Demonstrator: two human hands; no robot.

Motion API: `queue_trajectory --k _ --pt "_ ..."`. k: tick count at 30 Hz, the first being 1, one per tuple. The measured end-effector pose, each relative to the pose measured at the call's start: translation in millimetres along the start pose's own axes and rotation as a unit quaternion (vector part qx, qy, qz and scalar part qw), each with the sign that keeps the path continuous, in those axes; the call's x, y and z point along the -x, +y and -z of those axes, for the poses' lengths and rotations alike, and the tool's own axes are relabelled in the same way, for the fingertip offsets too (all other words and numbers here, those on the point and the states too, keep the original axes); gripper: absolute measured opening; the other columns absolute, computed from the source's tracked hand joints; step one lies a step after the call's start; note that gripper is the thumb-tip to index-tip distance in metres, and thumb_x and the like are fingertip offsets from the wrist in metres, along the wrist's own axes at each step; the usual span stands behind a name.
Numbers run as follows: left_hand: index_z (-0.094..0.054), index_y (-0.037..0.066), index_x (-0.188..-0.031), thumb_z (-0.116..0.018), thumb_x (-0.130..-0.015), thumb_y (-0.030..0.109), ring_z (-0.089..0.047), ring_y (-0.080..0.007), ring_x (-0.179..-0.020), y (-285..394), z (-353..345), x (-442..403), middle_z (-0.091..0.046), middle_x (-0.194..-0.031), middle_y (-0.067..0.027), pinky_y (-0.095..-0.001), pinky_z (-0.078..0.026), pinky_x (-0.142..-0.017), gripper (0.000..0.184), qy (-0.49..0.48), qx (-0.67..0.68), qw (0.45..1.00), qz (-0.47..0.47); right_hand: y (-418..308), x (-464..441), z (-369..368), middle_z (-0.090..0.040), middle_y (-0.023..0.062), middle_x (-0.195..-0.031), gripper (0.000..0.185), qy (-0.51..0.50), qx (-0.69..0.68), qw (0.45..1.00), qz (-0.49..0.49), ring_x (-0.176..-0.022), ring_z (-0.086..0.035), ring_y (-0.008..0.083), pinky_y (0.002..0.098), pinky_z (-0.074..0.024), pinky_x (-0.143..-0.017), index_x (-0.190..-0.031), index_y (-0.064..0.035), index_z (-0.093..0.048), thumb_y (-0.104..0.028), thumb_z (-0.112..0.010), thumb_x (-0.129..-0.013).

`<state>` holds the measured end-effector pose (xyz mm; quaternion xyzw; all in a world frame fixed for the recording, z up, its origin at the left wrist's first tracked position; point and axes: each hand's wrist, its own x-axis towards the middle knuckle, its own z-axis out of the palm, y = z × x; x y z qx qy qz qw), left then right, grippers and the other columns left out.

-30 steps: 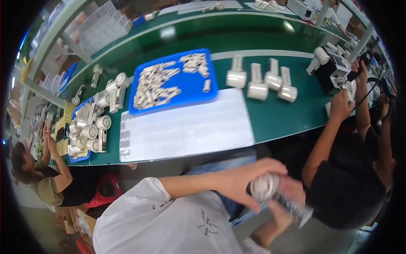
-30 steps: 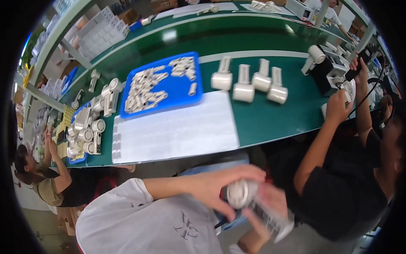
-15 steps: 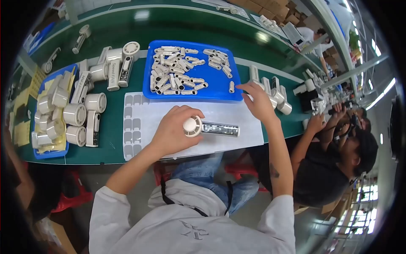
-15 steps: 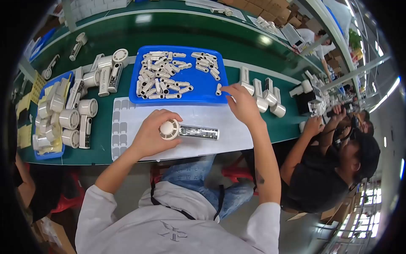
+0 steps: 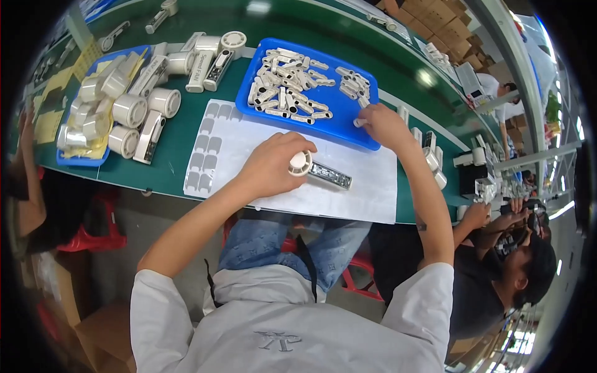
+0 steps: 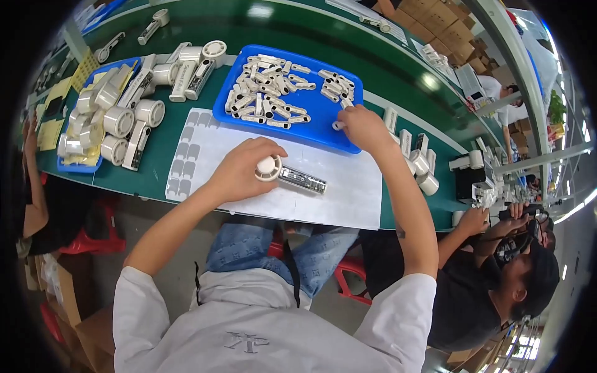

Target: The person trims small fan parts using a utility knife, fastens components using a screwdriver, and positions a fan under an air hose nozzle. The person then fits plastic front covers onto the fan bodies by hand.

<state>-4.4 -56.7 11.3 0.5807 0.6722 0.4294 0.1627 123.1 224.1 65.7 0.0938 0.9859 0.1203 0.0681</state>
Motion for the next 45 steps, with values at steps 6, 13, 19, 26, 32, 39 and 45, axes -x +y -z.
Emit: queue_trajectory --k 6,13,19,26,32,39,45 --pt "-0.061 0.012 -0.124 -0.084 -0.065 0.014 -0.052 -0.0334 -0.122 13 0 2 -0.058 -0.127 -0.0133 -0.0431 -0.041 -0.104 0.063 0.031 -0.088 0.996 0.005 -59 52 39 -0.065 0.0077 -0.101 0.018 0.103 -0.502 0.859 0.014 -0.086 -0.065 0.0139 0.0273 -0.0529 -0.074 -0.108 0.0016 -0.067 -0.008 -0.064 -0.093" --pt "-0.071 0.002 -0.108 -0.072 -0.086 0.008 -0.066 -0.0187 -0.091 51 12 -13 -0.072 -0.103 -0.0095 -0.0305 -0.051 -0.082 0.023 0.082 0.096 0.989 -0.077 -111 75 14 -0.061 0.0036 -0.094 0.024 0.155 -0.755 0.637 0.023 -0.08 -0.059 0.0091 0.0248 -0.0518 -0.074 -0.121 -0.0032 -0.056 -0.007 -0.059 -0.098" --pt "-0.075 0.002 -0.097 -0.073 -0.085 0.011 -0.067 -0.0158 -0.083 64 5 -23 -0.074 -0.091 -0.009 -0.0291 -0.052 -0.074 0.015 0.118 0.139 0.983 0.022 -123 83 18 -0.068 0.0081 -0.099 0.026 0.261 -0.623 0.737 -0.014 -0.086 -0.067 0.0159 0.028 -0.0547 -0.074 -0.116 -0.0032 -0.059 -0.01 -0.068 -0.093" --pt "-0.071 0.006 -0.112 -0.083 -0.075 0.017 -0.064 -0.0241 -0.104 33 11 -24 -0.07 -0.114 -0.0101 -0.0368 -0.05 -0.09 0.041 0.075 -0.024 0.992 -0.098 -127 82 3 -0.069 0.0128 -0.099 0.022 0.338 -0.368 0.864 -0.06 -0.084 -0.068 0.0239 0.03 -0.0542 -0.071 -0.106 -0.0033 -0.069 -0.011 -0.074 -0.086" --pt "-0.066 0.008 -0.11 -0.085 -0.066 0.014 -0.06 -0.0311 -0.105 8 11 -19 -0.065 -0.109 -0.01 -0.0397 -0.049 -0.09 0.049 -0.075 -0.013 0.996 -0.044 -135 92 -4 -0.067 0.0112 -0.104 0.025 0.246 -0.668 0.692 -0.122 -0.091 -0.065 0.0196 0.0357 -0.0537 -0.075 -0.112 0.001 -0.067 -0.009 -0.071 -0.089" --pt "-0.068 0.009 -0.1 -0.082 -0.065 0.008 -0.06 -0.0298 -0.095 2 -3 -18 -0.066 -0.095 -0.0072 -0.039 -0.049 -0.085 0.038 -0.044 -0.022 0.997 -0.058 -161 136 54 -0.068 0.0215 -0.104 0.037 0.036 -0.957 0.225 0.179 -0.09 -0.068 0.0293 0.0388 -0.0552 -0.077 -0.114 0.0052 -0.062 -0.021 -0.072 -0.09" --pt "-0.068 0.008 -0.096 -0.081 -0.066 0.007 -0.061 -0.0285 -0.095 3 -6 -19 -0.066 -0.096 -0.0073 -0.0385 -0.05 -0.084 0.033 -0.038 -0.004 0.998 -0.054 -157 137 82 -0.069 0.0214 -0.108 0.024 -0.014 -0.88 0.346 0.324 -0.093 -0.067 0.0309 0.037 -0.0533 -0.08 -0.105 0.0078 -0.068 -0.009 -0.073 -0.088"
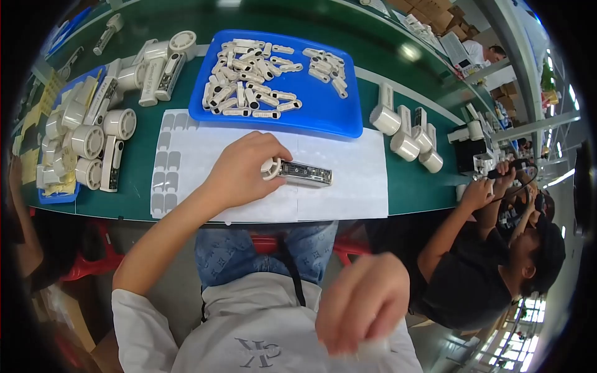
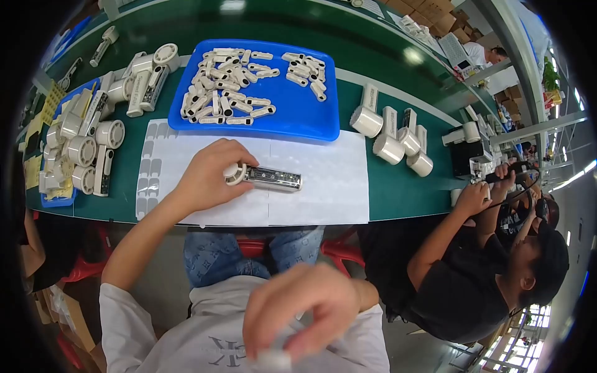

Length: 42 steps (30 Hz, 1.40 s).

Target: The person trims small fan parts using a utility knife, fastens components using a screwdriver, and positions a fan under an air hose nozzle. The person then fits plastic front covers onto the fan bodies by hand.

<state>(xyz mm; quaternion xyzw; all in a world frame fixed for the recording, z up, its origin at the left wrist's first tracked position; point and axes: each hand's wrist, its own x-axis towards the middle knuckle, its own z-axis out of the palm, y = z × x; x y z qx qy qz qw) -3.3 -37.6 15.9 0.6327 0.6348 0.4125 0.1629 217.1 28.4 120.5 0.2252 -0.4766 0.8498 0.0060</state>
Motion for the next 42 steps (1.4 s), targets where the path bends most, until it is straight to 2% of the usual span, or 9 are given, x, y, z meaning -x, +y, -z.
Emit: queue_trajectory --k 2,5,9,21,29,31,33,37,42 --pt "-0.068 0.008 -0.097 -0.081 -0.066 0.007 -0.061 -0.0282 -0.095 -3 0 0 -0.066 -0.096 -0.0073 -0.0385 -0.05 -0.084 0.034 0.0 -0.005 1.0 0.008 5 10 5 -0.07 0.0194 -0.101 0.023 0.142 0.146 0.979 -0.015 -0.09 -0.067 0.0308 0.0355 -0.0523 -0.08 -0.103 0.0064 -0.069 -0.006 -0.073 -0.085" --pt "-0.067 0.007 -0.098 -0.081 -0.066 0.007 -0.062 -0.0276 -0.095 -6 0 1 -0.066 -0.095 -0.0072 -0.0387 -0.05 -0.084 0.035 0.02 -0.005 1.0 0.001 21 6 34 -0.069 0.0125 -0.098 0.025 0.304 0.609 0.731 -0.036 -0.084 -0.066 0.0229 0.0306 -0.0526 -0.072 -0.105 0.0003 -0.071 0.003 -0.071 -0.08" --pt "-0.067 0.008 -0.101 -0.081 -0.067 0.008 -0.062 -0.0273 -0.095 -5 -1 -1 -0.065 -0.095 -0.0071 -0.0385 -0.05 -0.083 0.036 0.015 -0.008 1.0 -0.018 39 10 80 -0.064 0.0104 -0.096 0.025 0.36 0.682 0.63 -0.09 -0.081 -0.065 0.0211 0.0303 -0.0533 -0.068 -0.107 -0.0014 -0.071 0.001 -0.072 -0.082" --pt "-0.067 0.01 -0.099 -0.08 -0.07 0.011 -0.061 -0.0276 -0.094 -10 -4 -10 -0.065 -0.096 -0.0064 -0.0382 -0.05 -0.081 0.031 0.022 -0.015 1.0 -0.009 49 -1 93 -0.063 0.01 -0.087 0.02 0.359 0.666 0.645 -0.11 -0.08 -0.065 0.0233 0.0321 -0.0538 -0.067 -0.101 -0.0016 -0.073 -0.001 -0.074 -0.081" --pt "-0.072 0.009 -0.107 -0.08 -0.072 0.013 -0.063 -0.0297 -0.097 -18 -3 -6 -0.066 -0.102 -0.0089 -0.0392 -0.051 -0.082 0.036 -0.006 -0.079 0.992 -0.095 50 -8 90 -0.062 0.0111 -0.076 0.015 0.264 0.816 0.502 -0.111 -0.072 -0.06 0.0305 0.0405 -0.0475 -0.064 -0.094 -0.0044 -0.075 -0.004 -0.072 -0.08" --pt "-0.073 0.01 -0.104 -0.08 -0.072 0.011 -0.061 -0.0278 -0.101 -17 -5 -3 -0.066 -0.106 -0.0069 -0.0385 -0.052 -0.083 0.033 0.043 -0.097 0.988 -0.115 44 -3 95 -0.064 0.0103 -0.083 0.014 0.273 0.799 0.521 -0.124 -0.077 -0.063 0.0269 0.0376 -0.0503 -0.068 -0.093 -0.0049 -0.076 -0.008 -0.074 -0.08" --pt "-0.073 0.011 -0.102 -0.08 -0.07 0.01 -0.06 -0.0265 -0.104 -13 -13 7 -0.065 -0.108 -0.0053 -0.0393 -0.051 -0.085 0.033 0.065 -0.099 0.982 -0.144 39 8 102 -0.066 0.0107 -0.094 0.02 0.318 0.628 0.698 -0.131 -0.088 -0.065 0.0245 0.0339 -0.052 -0.078 -0.098 -0.0046 -0.075 -0.014 -0.077 -0.08" --pt "-0.069 0.011 -0.099 -0.083 -0.065 0.01 -0.06 -0.0266 -0.103 6 -18 18 -0.065 -0.103 -0.0047 -0.0423 -0.049 -0.086 0.037 0.137 -0.134 0.969 -0.156 52 29 109 -0.065 0.0123 -0.108 0.051 0.304 0.557 0.757 -0.153 -0.098 -0.064 0.0275 0.0339 -0.0505 -0.088 -0.124 -0.0047 -0.065 -0.016 -0.081 -0.077" --pt "-0.056 0.01 -0.086 -0.083 -0.064 0.011 -0.061 -0.0307 -0.09 22 -18 11 -0.065 -0.086 -0.006 -0.0416 -0.048 -0.076 0.035 -0.006 -0.171 0.985 -0.004 69 35 102 -0.062 0.0126 -0.12 0.059 0.217 0.695 0.674 -0.125 -0.11 -0.056 0.0312 0.0384 -0.0488 -0.091 -0.129 -0.0039 -0.059 -0.021 -0.08 -0.077"
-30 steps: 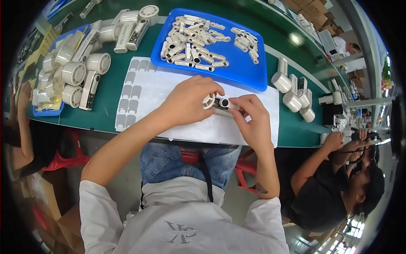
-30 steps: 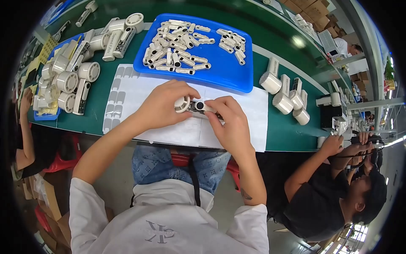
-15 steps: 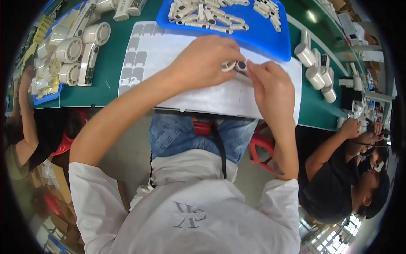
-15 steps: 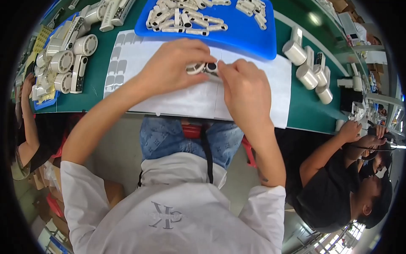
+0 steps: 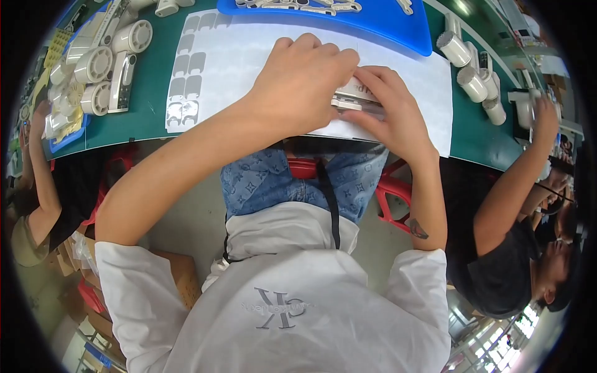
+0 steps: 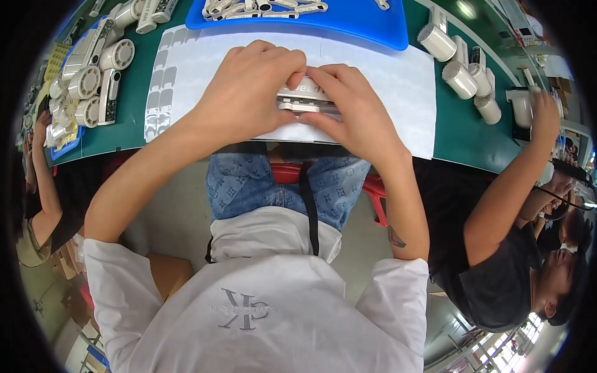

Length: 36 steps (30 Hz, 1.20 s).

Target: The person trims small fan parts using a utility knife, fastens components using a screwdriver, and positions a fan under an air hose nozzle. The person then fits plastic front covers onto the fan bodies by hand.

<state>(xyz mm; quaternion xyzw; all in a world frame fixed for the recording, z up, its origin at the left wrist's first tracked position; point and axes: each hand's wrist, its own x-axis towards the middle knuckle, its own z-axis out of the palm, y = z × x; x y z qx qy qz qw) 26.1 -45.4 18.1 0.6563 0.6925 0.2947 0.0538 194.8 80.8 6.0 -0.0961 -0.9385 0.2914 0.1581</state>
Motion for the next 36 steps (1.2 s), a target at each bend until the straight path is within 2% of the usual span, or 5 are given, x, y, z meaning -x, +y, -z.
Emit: queue_trajectory --k 3,7,13,23,36 --pt "-0.056 0.01 -0.085 -0.083 -0.064 0.012 -0.061 -0.0316 -0.084 0 -6 -2 -0.064 -0.08 -0.0068 -0.0419 -0.048 -0.072 0.034 -0.005 0.002 1.0 0.012 8 3 -6 -0.063 0.0126 -0.12 0.057 0.038 0.069 0.995 0.055 -0.108 -0.057 0.0304 0.0386 -0.0489 -0.091 -0.127 -0.0043 -0.06 -0.02 -0.08 -0.077" --pt "-0.056 0.011 -0.085 -0.084 -0.064 0.013 -0.061 -0.0314 -0.079 -1 -6 -2 -0.063 -0.075 -0.0071 -0.0422 -0.047 -0.066 0.034 0.005 -0.01 1.0 0.013 8 5 -14 -0.065 0.0121 -0.116 0.054 0.071 0.039 0.996 0.032 -0.106 -0.058 0.0303 0.0382 -0.0493 -0.091 -0.124 -0.0047 -0.063 -0.019 -0.081 -0.075" --pt "-0.06 0.009 -0.087 -0.086 -0.063 0.017 -0.062 -0.0316 -0.081 6 -4 -3 -0.064 -0.078 -0.0095 -0.0411 -0.048 -0.07 0.036 0.004 0.03 0.997 0.075 9 -1 -10 -0.068 0.0102 -0.104 0.046 0.041 -0.225 0.963 -0.139 -0.096 -0.064 0.0235 0.0325 -0.0515 -0.086 -0.113 -0.0044 -0.07 -0.016 -0.084 -0.071" --pt "-0.065 0.007 -0.103 -0.085 -0.062 0.012 -0.067 -0.0256 -0.097 -10 7 -5 -0.07 -0.1 -0.0101 -0.0352 -0.052 -0.089 0.046 -0.023 0.104 0.99 0.093 9 -12 2 -0.065 0.0135 -0.115 0.048 0.06 -0.136 0.989 -0.002 -0.104 -0.063 0.0276 0.0353 -0.0504 -0.092 -0.124 -0.003 -0.065 -0.018 -0.077 -0.08" --pt "-0.06 0.006 -0.103 -0.083 -0.064 0.013 -0.067 -0.0228 -0.096 -27 18 -4 -0.068 -0.099 -0.0086 -0.0337 -0.052 -0.086 0.046 -0.045 0.207 0.973 0.086 -13 -25 5 -0.067 0.0129 -0.103 0.044 0.065 -0.032 0.997 0.011 -0.094 -0.066 0.0284 0.0359 -0.053 -0.081 -0.114 -0.0031 -0.069 -0.018 -0.078 -0.074"
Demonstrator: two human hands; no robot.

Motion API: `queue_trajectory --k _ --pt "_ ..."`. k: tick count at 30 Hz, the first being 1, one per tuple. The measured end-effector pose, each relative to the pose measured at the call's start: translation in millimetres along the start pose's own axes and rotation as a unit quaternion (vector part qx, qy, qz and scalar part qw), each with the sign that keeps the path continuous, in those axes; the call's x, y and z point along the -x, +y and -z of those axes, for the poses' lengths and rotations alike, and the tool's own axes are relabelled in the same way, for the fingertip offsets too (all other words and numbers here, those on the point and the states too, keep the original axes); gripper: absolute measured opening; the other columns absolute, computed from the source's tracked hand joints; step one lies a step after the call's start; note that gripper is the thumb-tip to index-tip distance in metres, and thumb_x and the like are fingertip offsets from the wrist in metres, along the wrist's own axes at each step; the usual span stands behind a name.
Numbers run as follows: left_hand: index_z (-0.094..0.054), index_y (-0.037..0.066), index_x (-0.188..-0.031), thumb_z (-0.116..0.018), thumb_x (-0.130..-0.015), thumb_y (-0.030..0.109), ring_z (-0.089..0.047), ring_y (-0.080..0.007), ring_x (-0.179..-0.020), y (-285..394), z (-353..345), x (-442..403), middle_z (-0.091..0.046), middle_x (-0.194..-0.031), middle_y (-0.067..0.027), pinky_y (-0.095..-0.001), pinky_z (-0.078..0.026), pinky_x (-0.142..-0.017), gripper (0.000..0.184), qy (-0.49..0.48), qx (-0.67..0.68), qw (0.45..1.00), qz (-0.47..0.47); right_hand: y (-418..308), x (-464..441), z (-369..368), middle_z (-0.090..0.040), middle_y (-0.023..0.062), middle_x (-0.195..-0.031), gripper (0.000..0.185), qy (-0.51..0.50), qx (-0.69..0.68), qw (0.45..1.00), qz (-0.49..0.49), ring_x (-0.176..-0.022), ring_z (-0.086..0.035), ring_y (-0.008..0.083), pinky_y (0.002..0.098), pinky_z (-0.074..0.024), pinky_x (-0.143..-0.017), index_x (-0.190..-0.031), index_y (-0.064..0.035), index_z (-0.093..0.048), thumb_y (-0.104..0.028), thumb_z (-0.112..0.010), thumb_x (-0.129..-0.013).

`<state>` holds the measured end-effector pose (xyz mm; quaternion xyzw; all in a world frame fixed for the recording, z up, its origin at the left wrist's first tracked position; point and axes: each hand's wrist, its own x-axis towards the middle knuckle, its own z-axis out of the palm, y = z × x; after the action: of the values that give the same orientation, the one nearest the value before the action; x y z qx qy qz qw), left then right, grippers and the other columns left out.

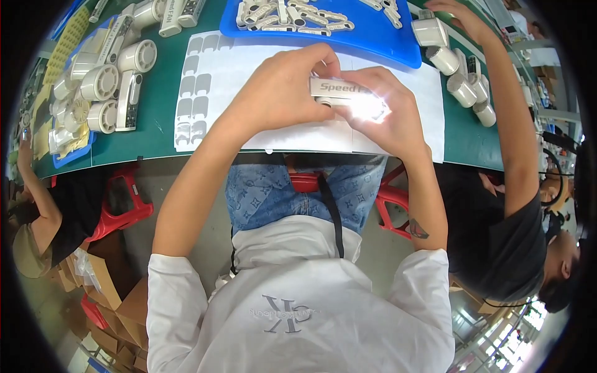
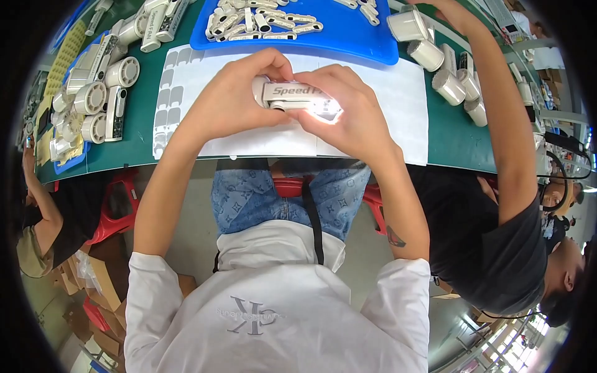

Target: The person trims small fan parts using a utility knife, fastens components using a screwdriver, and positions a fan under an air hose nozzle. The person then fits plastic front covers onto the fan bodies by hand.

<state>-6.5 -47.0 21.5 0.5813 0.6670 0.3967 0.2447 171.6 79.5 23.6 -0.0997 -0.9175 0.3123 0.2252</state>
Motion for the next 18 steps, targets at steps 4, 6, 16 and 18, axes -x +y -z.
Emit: queue_trajectory --k 4,6,16,18 --pt "-0.06 0.004 -0.103 -0.082 -0.062 0.011 -0.067 -0.0243 -0.094 -5 -1 1 -0.068 -0.097 -0.0105 -0.0343 -0.052 -0.085 0.047 0.002 0.028 0.999 -0.016 -4 -6 13 -0.067 0.0134 -0.105 0.043 -0.057 -0.016 0.998 -0.018 -0.097 -0.065 0.0297 0.0359 -0.0522 -0.083 -0.116 -0.0034 -0.068 -0.014 -0.078 -0.075" --pt "-0.06 0.004 -0.103 -0.082 -0.061 0.012 -0.067 -0.025 -0.093 -8 -1 0 -0.068 -0.096 -0.0109 -0.0344 -0.052 -0.084 0.048 0.011 0.051 0.998 -0.018 -8 -9 20 -0.067 0.016 -0.11 0.045 -0.089 -0.007 0.996 -0.027 -0.103 -0.065 0.0308 0.0371 -0.0498 -0.09 -0.118 -0.0008 -0.066 -0.01 -0.076 -0.075" --pt "-0.068 0.007 -0.107 -0.086 -0.065 0.024 -0.064 -0.0306 -0.091 6 32 -4 -0.07 -0.097 -0.0106 -0.0397 -0.051 -0.081 0.048 0.118 0.07 0.988 -0.075 -21 -48 36 -0.058 0.0129 -0.125 0.083 0.016 -0.17 0.984 -0.056 -0.116 -0.058 0.026 0.0373 -0.048 -0.096 -0.139 -0.0038 -0.045 -0.02 -0.085 -0.068" --pt "-0.06 0.006 -0.118 -0.082 -0.075 0.028 -0.065 -0.0323 -0.093 15 41 -11 -0.07 -0.1 -0.014 -0.0411 -0.052 -0.08 0.054 0.182 0.111 0.974 -0.072 -29 -67 29 -0.047 0.0141 -0.137 0.113 0.129 -0.336 0.93 -0.074 -0.126 -0.05 0.027 0.0411 -0.0434 -0.103 -0.152 -0.0024 -0.024 -0.036 -0.089 -0.066"
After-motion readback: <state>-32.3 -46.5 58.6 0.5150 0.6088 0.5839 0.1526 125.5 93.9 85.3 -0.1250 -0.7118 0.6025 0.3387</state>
